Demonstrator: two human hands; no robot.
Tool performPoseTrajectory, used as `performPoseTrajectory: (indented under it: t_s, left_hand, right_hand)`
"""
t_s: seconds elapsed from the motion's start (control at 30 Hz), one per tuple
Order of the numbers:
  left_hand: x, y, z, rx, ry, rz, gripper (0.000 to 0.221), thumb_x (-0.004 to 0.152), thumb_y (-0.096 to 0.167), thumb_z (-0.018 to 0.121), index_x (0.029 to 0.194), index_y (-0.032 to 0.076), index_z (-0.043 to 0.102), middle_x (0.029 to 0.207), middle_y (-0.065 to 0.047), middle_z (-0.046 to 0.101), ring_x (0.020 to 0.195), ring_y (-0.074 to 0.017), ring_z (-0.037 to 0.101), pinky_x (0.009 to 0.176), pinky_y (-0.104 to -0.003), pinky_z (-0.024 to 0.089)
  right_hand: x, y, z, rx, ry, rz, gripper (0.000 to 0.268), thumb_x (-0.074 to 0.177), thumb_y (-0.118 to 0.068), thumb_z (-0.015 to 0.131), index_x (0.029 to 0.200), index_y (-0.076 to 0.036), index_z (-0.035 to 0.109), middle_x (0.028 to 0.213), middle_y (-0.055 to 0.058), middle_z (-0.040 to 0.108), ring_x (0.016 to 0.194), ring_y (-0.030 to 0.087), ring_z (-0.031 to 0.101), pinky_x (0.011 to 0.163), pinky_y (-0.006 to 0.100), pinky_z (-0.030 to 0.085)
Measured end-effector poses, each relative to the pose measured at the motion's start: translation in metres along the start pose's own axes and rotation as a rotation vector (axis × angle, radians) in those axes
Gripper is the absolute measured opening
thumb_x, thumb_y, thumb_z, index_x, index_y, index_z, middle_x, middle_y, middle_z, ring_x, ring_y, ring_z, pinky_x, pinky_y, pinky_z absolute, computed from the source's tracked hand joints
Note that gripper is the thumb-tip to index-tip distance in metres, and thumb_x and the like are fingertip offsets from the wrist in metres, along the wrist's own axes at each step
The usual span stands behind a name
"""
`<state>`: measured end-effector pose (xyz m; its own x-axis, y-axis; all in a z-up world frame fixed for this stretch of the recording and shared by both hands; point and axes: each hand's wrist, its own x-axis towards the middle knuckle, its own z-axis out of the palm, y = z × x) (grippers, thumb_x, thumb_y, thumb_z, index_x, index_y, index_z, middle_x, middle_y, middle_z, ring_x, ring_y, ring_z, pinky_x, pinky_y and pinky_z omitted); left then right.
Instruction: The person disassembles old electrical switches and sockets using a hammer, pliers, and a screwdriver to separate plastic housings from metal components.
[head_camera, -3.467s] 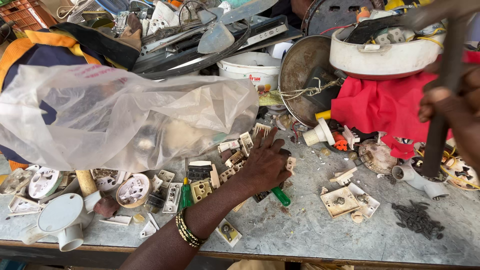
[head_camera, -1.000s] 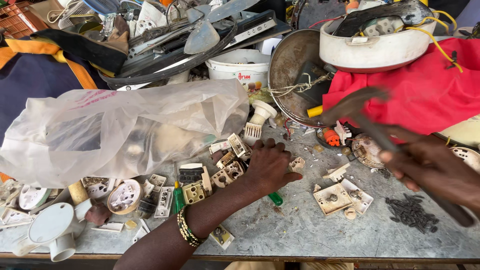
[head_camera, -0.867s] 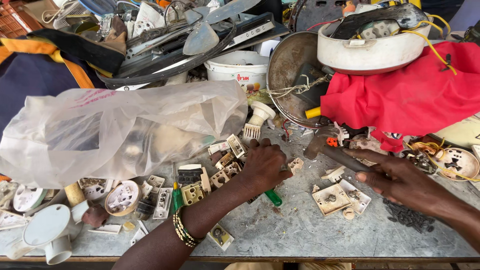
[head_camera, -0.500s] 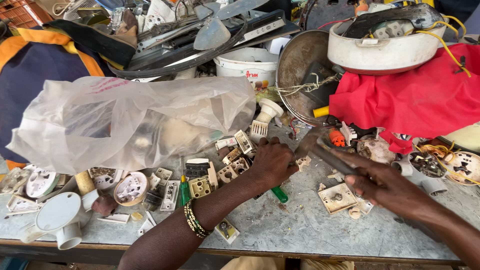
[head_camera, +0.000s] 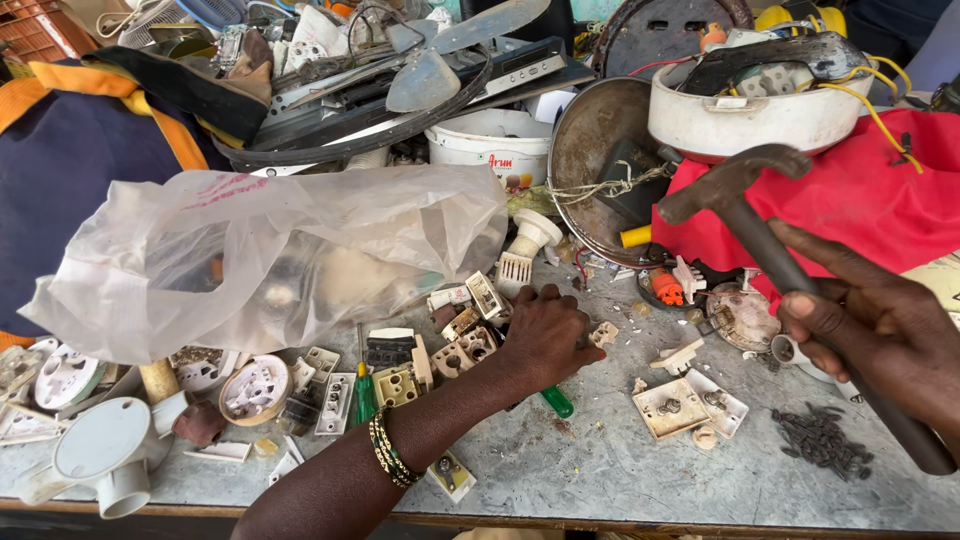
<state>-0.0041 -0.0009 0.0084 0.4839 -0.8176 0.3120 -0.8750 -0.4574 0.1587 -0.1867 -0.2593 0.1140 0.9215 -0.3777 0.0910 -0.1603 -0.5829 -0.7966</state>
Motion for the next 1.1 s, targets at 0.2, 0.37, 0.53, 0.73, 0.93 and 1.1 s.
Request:
performPoseTrajectory:
  t_s: [0.2, 0.37, 0.53, 0.73, 0.93, 1.1]
  left_hand:
    - [0.003, -0.006, 0.008, -0.036, -0.011, -0.028, 0.033, 0.086, 0.041, 0.08, 0.079, 0.009, 0.077, 0.085, -0.011, 0.067, 0.103, -0.0278, 0.062, 0.096, -0.052, 0.043]
    - [0.008, -0.017, 0.015, -0.204, -0.013, -0.122, 0.028, 0.079, 0.038, 0.084, 0.074, 0.011, 0.077, 0.077, -0.009, 0.071, 0.104, -0.028, 0.061, 0.103, -0.051, 0.038]
    - [0.01, -0.02, 0.018, -0.235, -0.063, -0.166, 0.031, 0.08, 0.041, 0.084, 0.074, 0.012, 0.076, 0.075, -0.006, 0.071, 0.102, -0.0261, 0.064, 0.106, -0.049, 0.038]
    - [0.003, -0.008, -0.01, -0.163, -0.112, -0.161, 0.035, 0.079, 0.045, 0.084, 0.079, 0.012, 0.076, 0.078, -0.008, 0.07, 0.103, -0.0277, 0.061, 0.104, -0.049, 0.037]
    - [0.044, -0.011, -0.008, 0.053, -0.008, -0.001, 0.017, 0.081, 0.022, 0.078, 0.084, 0.005, 0.075, 0.091, -0.013, 0.07, 0.106, -0.0318, 0.062, 0.096, -0.053, 0.045]
    - [0.143, -0.013, 0.028, -0.061, -0.196, 0.029, 0.016, 0.083, 0.008, 0.069, 0.098, 0.005, 0.072, 0.103, -0.016, 0.074, 0.104, -0.0336, 0.073, 0.089, -0.05, 0.058]
  right_hand:
    - [0.002, 0.0, 0.011, -0.037, -0.131, 0.001, 0.076, 0.097, -0.028, 0.063, 0.167, -0.028, 0.036, 0.075, 0.009, 0.056, 0.05, 0.016, 0.051, 0.042, 0.035, 0.042]
    - [0.001, -0.005, 0.059, -0.265, -0.315, 0.124, 0.069, 0.097, -0.042, 0.063, 0.161, -0.04, 0.039, 0.071, 0.008, 0.052, 0.062, 0.017, 0.044, 0.056, 0.037, 0.045]
    - [0.005, 0.001, 0.076, -0.378, -0.368, 0.112, 0.069, 0.092, -0.045, 0.063, 0.158, -0.037, 0.044, 0.08, 0.002, 0.064, 0.069, 0.013, 0.057, 0.067, 0.035, 0.051]
    - [0.011, 0.021, 0.069, -0.346, -0.352, 0.053, 0.069, 0.092, -0.045, 0.063, 0.157, -0.032, 0.045, 0.081, 0.0, 0.064, 0.068, 0.012, 0.059, 0.063, 0.033, 0.053]
    - [0.026, 0.077, -0.004, -0.233, -0.16, 0.251, 0.068, 0.103, -0.037, 0.061, 0.166, -0.036, 0.036, 0.071, 0.012, 0.055, 0.054, 0.022, 0.049, 0.045, 0.043, 0.049]
    - [0.049, 0.182, -0.087, -0.043, 0.033, 0.021, 0.075, 0.102, -0.026, 0.057, 0.173, -0.022, 0.034, 0.07, 0.011, 0.049, 0.046, 0.018, 0.041, 0.035, 0.039, 0.039]
